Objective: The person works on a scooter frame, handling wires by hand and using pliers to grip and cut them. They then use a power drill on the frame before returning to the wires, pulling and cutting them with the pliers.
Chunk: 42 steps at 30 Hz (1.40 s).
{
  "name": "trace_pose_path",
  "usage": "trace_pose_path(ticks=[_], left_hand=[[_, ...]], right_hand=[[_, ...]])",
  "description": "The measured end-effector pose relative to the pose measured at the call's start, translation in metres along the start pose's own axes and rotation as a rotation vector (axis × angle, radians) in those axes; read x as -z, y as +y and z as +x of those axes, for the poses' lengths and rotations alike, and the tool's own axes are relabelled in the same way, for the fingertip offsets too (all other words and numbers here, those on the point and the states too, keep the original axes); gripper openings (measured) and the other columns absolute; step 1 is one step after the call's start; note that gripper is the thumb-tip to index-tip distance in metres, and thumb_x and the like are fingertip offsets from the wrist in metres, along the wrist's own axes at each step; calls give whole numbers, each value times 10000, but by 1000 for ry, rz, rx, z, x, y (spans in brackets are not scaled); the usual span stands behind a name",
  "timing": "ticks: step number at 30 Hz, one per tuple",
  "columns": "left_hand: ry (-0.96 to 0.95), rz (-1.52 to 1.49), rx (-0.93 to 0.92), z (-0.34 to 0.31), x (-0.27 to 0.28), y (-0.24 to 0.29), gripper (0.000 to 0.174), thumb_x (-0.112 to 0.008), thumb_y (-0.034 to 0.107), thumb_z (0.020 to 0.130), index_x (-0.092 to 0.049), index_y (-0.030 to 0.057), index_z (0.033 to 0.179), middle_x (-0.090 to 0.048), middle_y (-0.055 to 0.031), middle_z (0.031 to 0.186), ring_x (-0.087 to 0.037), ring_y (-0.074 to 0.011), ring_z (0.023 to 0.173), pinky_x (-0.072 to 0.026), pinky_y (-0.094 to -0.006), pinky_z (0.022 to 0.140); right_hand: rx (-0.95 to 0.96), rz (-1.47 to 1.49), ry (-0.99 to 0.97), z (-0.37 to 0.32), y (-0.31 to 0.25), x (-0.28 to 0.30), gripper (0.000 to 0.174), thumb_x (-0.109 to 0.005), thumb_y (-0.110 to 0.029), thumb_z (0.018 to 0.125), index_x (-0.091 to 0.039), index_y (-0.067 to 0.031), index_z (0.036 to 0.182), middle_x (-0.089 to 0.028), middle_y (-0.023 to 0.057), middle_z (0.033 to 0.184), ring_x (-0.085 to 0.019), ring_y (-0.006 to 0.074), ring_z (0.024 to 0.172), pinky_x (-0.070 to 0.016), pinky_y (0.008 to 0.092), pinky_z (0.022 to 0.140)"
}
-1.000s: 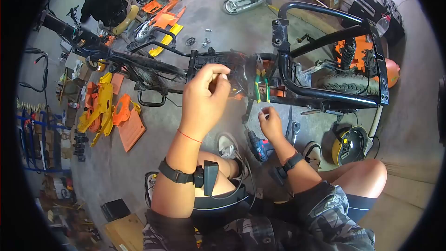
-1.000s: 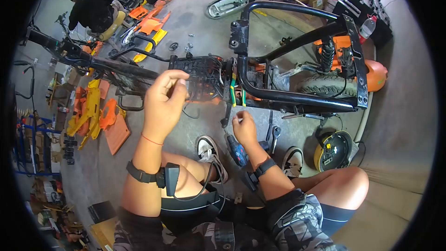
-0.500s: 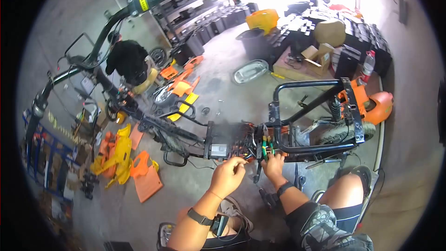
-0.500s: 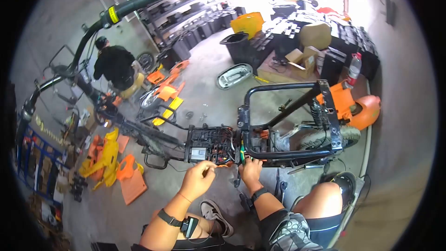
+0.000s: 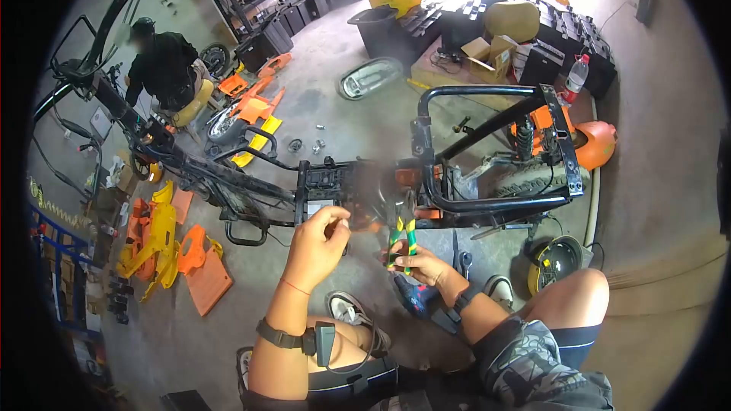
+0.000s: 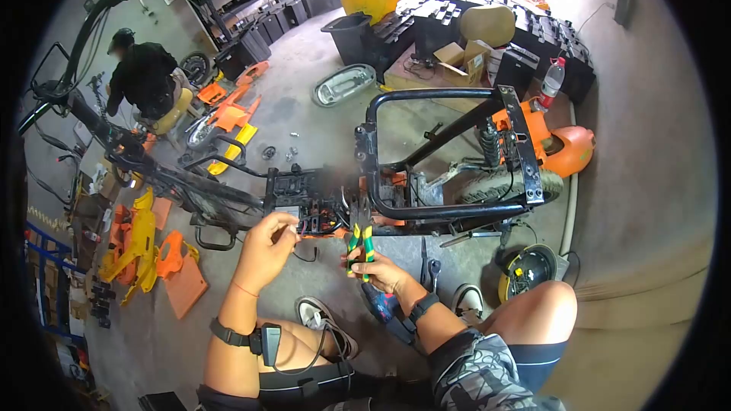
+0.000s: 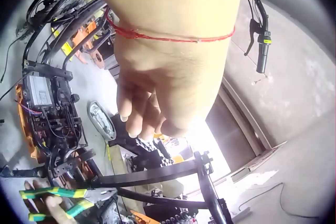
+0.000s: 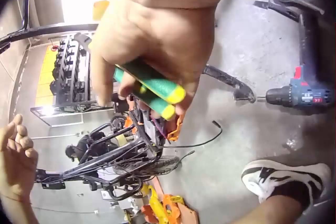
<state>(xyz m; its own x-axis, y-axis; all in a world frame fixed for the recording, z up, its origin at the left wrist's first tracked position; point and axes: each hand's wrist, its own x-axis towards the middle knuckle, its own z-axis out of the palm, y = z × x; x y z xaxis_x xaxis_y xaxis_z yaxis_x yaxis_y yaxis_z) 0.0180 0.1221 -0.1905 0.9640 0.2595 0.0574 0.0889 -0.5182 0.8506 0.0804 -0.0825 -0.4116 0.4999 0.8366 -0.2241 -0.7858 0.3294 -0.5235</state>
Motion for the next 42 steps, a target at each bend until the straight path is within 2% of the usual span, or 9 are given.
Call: trace_pose_path(ticks=[4, 8, 11, 13, 15, 19, 21, 29, 42], left_hand=[[-13, -9, -71, 1, -10, 5, 136, -621, 88, 907, -653, 10, 1013, -694, -106, 810, -640, -138, 703, -504, -290, 655], [-85, 63, -93, -7, -21, 22, 134, -605, 58, 941, -638, -6, 1054, -641, -17, 805, -569, -68, 709, -476, -245, 642], [-124, 41, -65, -12, -25, 29, 137, -614, 56, 927, -644, -1, 1048, -652, -16, 803, -570, -63, 706, -469, -243, 633], [-127, 107, -69, -14, -24, 36, 143, -607, 69, 900, -659, 18, 1023, -714, -124, 883, -679, -187, 711, -522, -311, 662], [-106, 131, -80, -15, -24, 30, 152, -605, 60, 896, -662, 18, 1031, -719, -131, 909, -683, -187, 715, -525, -308, 666], [-118, 107, -96, -11, -35, 25, 163, -603, 61, 907, -653, 10, 1054, -723, -102, 904, -670, -166, 707, -516, -299, 653], [-143, 43, -60, -17, -37, 18, 145, -599, 42, 935, -637, 4, 1069, -682, -40, 848, -609, -70, 752, -495, -245, 675], [-179, 85, -49, -27, -43, 26, 232, -594, 13, 930, -608, 10, 1161, -674, -35, 884, -619, -77, 803, -498, -241, 705], [-225, 190, -135, -24, -58, 32, 225, -641, 73, 892, -638, 20, 1110, -686, -100, 861, -653, -166, 716, -526, -289, 666]], right_hand=[[-66, -248, 182, 9, 22, 15, 131, -670, -11, 884, -551, -61, 911, -666, 124, 973, -696, 264, 910, -553, 380, 809], [-112, -119, 167, 13, 61, 35, 133, -699, -67, 886, -567, -76, 871, -681, 125, 1019, -688, 243, 890, -548, 380, 777], [-205, -51, 186, 6, 78, 25, 113, -690, -116, 903, -580, -95, 899, -691, 101, 1081, -664, 219, 885, -533, 370, 756], [-243, -39, 147, 3, 85, 32, 79, -670, -139, 918, -610, -107, 959, -662, 71, 1199, -636, 194, 939, -527, 376, 759], [-219, -29, 89, -2, 84, 35, 105, -652, -101, 907, -615, -105, 1005, -627, 78, 1253, -626, 194, 977, -544, 394, 812], [-213, 0, 166, -9, 60, 34, 294, -603, 17, 845, -606, -99, 1115, -608, 70, 1220, -613, 209, 1032, -556, 414, 889], [-178, 66, 156, -9, 53, 37, 342, -594, 34, 825, -602, -100, 1140, -595, 80, 1229, -613, 222, 1043, -556, 429, 904], [-212, 0, 314, -3, 26, 35, 333, -575, 77, 772, -580, -89, 1060, -622, 75, 1180, -622, 241, 1029, -575, 449, 871], [-144, 50, 361, 10, 11, 23, 259, -547, -71, 866, -541, -49, 1124, -664, 115, 1092, -678, 221, 967, -532, 394, 833]])
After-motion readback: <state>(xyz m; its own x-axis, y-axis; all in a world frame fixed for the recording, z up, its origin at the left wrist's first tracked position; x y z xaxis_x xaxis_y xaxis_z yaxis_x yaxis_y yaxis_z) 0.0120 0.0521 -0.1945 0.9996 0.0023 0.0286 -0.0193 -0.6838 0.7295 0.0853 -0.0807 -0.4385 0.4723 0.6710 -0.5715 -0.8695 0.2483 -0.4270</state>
